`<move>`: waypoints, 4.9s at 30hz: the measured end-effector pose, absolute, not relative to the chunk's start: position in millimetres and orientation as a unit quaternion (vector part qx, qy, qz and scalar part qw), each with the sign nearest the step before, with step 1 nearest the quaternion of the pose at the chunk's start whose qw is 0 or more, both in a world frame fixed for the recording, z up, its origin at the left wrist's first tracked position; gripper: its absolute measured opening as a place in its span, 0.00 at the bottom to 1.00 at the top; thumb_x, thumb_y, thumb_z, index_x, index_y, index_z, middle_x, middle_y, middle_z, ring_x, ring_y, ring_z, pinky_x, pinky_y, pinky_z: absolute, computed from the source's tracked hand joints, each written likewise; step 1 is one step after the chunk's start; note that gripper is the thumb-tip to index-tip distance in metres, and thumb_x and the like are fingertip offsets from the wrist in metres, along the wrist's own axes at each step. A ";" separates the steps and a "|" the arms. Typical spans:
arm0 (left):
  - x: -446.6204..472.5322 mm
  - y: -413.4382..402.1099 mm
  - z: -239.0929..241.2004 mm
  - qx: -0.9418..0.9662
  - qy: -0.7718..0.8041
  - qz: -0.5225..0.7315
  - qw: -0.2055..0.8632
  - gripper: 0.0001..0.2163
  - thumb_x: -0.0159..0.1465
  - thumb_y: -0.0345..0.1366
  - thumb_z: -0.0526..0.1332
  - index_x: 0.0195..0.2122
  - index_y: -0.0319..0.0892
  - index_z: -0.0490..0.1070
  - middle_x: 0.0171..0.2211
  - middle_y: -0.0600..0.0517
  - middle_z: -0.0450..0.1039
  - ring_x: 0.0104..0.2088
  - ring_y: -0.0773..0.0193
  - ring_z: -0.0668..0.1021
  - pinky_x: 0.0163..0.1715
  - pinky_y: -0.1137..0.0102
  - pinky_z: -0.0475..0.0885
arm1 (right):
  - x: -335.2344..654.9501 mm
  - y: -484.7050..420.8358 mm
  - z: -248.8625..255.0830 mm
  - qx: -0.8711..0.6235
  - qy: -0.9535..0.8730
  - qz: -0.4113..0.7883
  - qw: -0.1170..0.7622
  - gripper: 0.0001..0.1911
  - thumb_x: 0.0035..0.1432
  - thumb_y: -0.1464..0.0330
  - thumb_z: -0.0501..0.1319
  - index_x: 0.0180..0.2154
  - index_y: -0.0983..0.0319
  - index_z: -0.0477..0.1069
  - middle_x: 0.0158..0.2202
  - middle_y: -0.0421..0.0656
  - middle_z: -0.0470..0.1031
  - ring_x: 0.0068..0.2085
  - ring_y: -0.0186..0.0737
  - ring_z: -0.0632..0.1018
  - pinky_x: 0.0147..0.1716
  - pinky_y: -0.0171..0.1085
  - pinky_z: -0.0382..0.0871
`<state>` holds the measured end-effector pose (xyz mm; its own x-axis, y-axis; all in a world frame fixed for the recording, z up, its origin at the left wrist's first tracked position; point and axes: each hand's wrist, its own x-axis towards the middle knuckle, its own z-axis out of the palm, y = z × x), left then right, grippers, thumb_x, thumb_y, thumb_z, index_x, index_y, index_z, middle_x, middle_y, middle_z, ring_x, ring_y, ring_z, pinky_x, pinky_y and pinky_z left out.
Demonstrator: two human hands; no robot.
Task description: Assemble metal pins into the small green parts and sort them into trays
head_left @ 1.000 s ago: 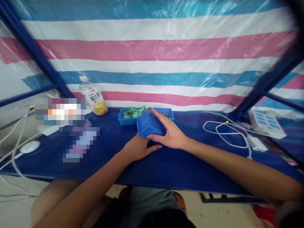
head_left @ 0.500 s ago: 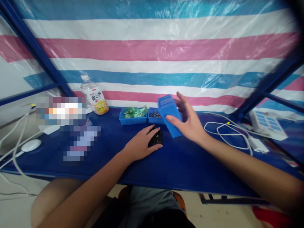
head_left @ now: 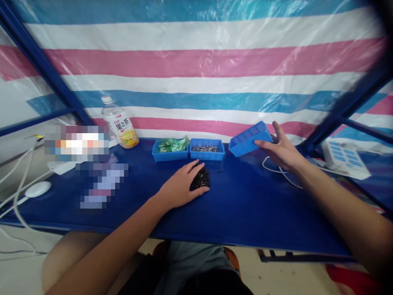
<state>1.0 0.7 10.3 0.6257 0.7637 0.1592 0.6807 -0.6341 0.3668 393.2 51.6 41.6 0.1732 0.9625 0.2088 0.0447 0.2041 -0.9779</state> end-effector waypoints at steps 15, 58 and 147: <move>62.1 6.7 15.1 0.950 0.287 0.118 0.030 0.32 0.74 0.59 0.48 0.71 0.45 0.62 0.72 0.45 0.61 0.75 0.51 0.58 0.75 0.50 0.47 | 435.4 60.4 41.5 -0.562 -0.759 0.262 0.199 0.33 0.49 0.48 0.73 0.53 0.56 0.78 0.51 0.48 0.83 0.51 0.63 0.82 0.55 0.62 0.76; 20.6 17.3 12.9 0.922 0.337 0.187 0.047 0.21 0.74 0.51 0.55 0.59 0.45 0.74 0.59 0.43 0.74 0.68 0.47 0.67 0.70 0.49 0.61 | 343.7 27.6 89.4 -0.446 -0.801 0.218 0.335 0.47 0.47 0.51 0.77 0.65 0.54 0.66 0.66 0.50 0.71 0.65 0.63 0.73 0.65 0.60 0.68; 81.4 -24.7 41.6 0.974 0.143 0.177 -0.019 0.17 0.75 0.37 0.56 0.63 0.47 0.71 0.62 0.49 0.74 0.68 0.53 0.69 0.71 0.53 0.59 | 303.6 114.7 57.1 -0.482 -0.808 0.155 0.302 0.65 0.53 0.49 0.73 0.77 0.63 0.38 0.67 0.61 0.67 0.64 0.66 0.71 0.63 0.59 0.69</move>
<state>81.4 -24.7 41.6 0.8968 0.2710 0.3498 0.2844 -0.9586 0.0133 303.6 114.7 57.1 -0.3537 0.8723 0.3377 0.6849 0.4874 -0.5416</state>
